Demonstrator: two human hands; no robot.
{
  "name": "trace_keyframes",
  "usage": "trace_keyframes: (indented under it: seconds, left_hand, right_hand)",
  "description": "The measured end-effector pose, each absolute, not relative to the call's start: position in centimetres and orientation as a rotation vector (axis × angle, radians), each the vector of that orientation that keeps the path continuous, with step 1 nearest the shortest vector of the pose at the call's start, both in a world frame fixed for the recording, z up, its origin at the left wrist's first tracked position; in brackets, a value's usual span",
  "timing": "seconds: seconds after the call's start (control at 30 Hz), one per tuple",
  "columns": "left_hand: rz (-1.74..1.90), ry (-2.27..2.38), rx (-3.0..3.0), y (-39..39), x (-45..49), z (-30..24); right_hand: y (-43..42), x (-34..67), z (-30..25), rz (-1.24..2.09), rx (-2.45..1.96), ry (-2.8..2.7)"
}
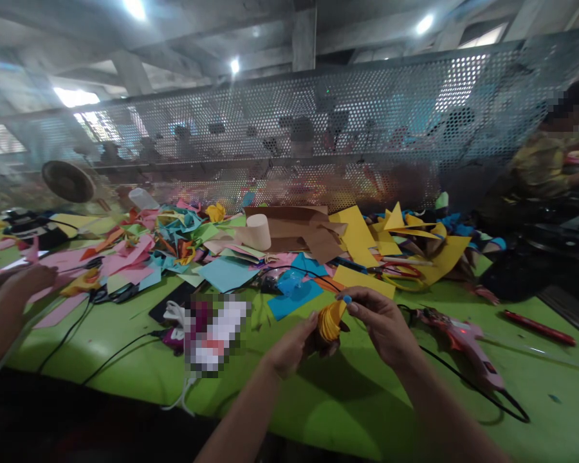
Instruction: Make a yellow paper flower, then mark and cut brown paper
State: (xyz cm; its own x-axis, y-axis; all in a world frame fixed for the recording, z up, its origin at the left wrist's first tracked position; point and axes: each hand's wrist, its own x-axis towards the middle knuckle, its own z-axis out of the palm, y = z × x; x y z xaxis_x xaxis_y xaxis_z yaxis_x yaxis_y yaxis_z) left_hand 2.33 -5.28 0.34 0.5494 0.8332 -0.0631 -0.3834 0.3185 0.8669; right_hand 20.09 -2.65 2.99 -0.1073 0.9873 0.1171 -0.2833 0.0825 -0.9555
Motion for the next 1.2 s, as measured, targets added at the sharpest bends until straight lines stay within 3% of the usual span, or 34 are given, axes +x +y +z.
trace_keyframes:
  seconds: [1.2]
  left_hand:
    - [0.690, 0.391, 0.672, -5.1, 1.8, -0.5]
  right_hand:
    - [-3.1, 19.9, 3.4, 1.347, -0.707, -1.258]
